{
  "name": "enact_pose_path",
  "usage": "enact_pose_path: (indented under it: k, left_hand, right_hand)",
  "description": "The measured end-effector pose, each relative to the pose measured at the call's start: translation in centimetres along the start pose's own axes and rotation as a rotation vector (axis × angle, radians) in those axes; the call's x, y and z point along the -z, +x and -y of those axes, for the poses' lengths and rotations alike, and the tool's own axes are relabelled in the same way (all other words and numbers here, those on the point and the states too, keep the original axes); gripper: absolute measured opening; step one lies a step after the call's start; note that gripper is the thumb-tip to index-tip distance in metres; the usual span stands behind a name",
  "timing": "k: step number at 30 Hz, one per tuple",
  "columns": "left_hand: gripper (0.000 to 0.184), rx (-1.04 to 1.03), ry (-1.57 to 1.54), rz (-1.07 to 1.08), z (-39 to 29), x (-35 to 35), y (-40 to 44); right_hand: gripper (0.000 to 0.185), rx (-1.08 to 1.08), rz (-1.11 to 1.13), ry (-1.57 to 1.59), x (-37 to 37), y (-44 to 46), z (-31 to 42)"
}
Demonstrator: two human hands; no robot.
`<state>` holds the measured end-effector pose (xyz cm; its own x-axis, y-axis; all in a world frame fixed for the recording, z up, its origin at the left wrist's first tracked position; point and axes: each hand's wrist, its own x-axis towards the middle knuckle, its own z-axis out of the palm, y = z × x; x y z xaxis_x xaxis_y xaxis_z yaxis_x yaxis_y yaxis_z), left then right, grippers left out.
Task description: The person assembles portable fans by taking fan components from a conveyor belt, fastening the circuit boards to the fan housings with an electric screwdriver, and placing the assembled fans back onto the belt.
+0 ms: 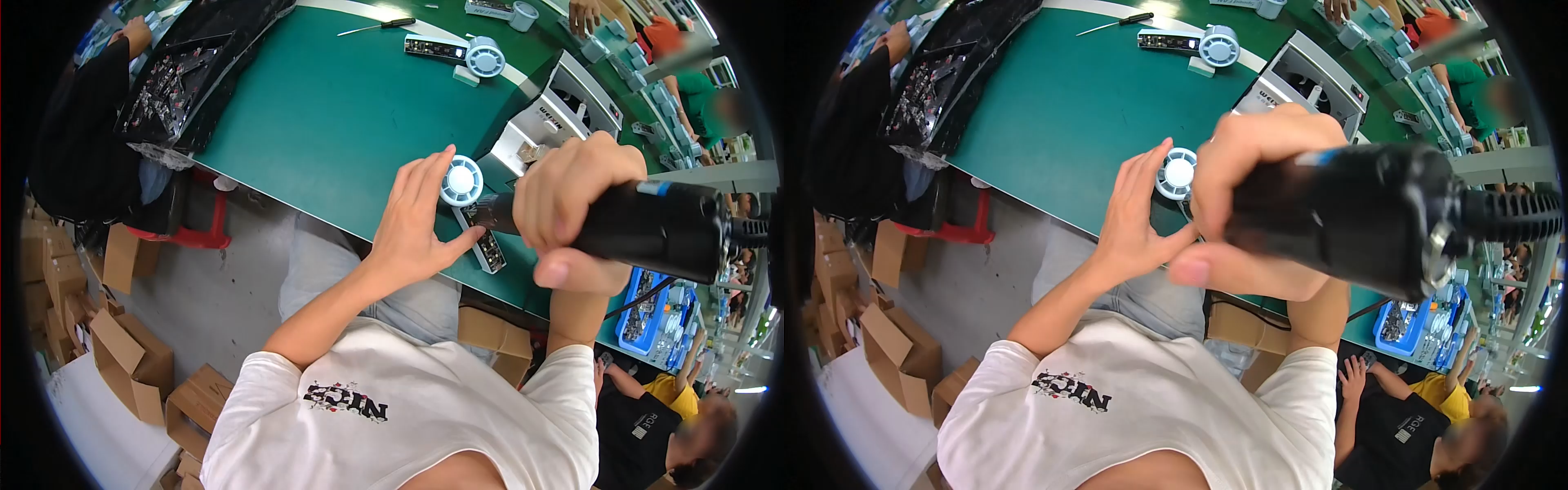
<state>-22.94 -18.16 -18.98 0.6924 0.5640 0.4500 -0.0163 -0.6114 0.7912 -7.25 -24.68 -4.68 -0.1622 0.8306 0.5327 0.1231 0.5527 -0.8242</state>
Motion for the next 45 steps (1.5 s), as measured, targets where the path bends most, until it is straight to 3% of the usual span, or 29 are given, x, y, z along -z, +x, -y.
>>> enact_pose_path:
  k: [2, 8, 14, 19, 24, 30, 33, 34, 37, 39, 42, 43, 45]
  left_hand:
    - [0.095, 0.014, -0.003, -0.002, 0.0, -0.1, 0.0]
    - [0.095, 0.015, 0.001, 0.002, 0.3, -0.2, 0.0]
    - [0.094, 0.024, 0.019, -0.011, 0.2, -0.3, -0.2]
    - [0.083, 0.108, 0.061, -0.03, -1.4, -0.2, 0.7]
    - [0.069, 0.194, 0.276, 0.022, -3.1, -1.1, 2.8]
    - [0.061, 0.084, 0.205, -0.015, -2.5, 2.9, 5.1]
    - [0.056, -0.165, 0.187, -0.125, -4.0, 5.7, 13.0]
    - [0.057, -0.359, 0.283, -0.075, -4.5, 6.4, 17.0]
    - [0.062, -0.618, 0.342, -0.011, -5.0, 3.6, 29.3]
    - [0.063, -0.616, 0.471, 0.187, -1.4, 0.4, 37.5]
    - [0.066, -0.621, 0.596, 0.321, 6.6, -5.8, 46.2]
    - [0.067, -0.452, 0.767, 0.371, 8.5, -7.8, 47.9]
    - [0.069, -0.228, 0.825, 0.482, 12.1, -11.0, 50.6]
  right_hand:
    - [0.032, 0.013, 0.081, 0.137, 0.4, 0.1, -0.4]
    - [0.031, 0.013, 0.16, 0.138, 0.4, 0.5, -0.9]
    - [0.031, 0.009, 0.034, 0.199, 0.1, 0.0, -1.9]
    - [0.032, -0.034, 0.003, 0.034, 0.0, -0.2, 0.2]
    - [0.027, 0.107, -0.239, 0.112, 2.3, -2.3, 4.9]
    - [0.018, 0.328, -0.592, 0.072, 5.7, -7.1, 11.3]
    - [0.013, 0.372, -0.793, 0.046, 6.4, -9.0, 12.7]
    - [0.013, 0.397, -0.841, 0.044, 6.6, -9.4, 13.0]
    - [0.011, 0.438, -0.929, -0.012, 7.1, -10.2, 13.5]
    - [0.009, 0.439, -0.978, -0.08, 7.1, -10.3, 13.8]
    - [0.009, 0.42, -1.045, -0.161, 7.1, -10.5, 14.2]
    - [0.01, 0.421, -1.054, -0.19, 7.1, -10.4, 14.2]
    - [0.012, 0.421, -1.074, -0.248, 7.2, -10.3, 14.0]
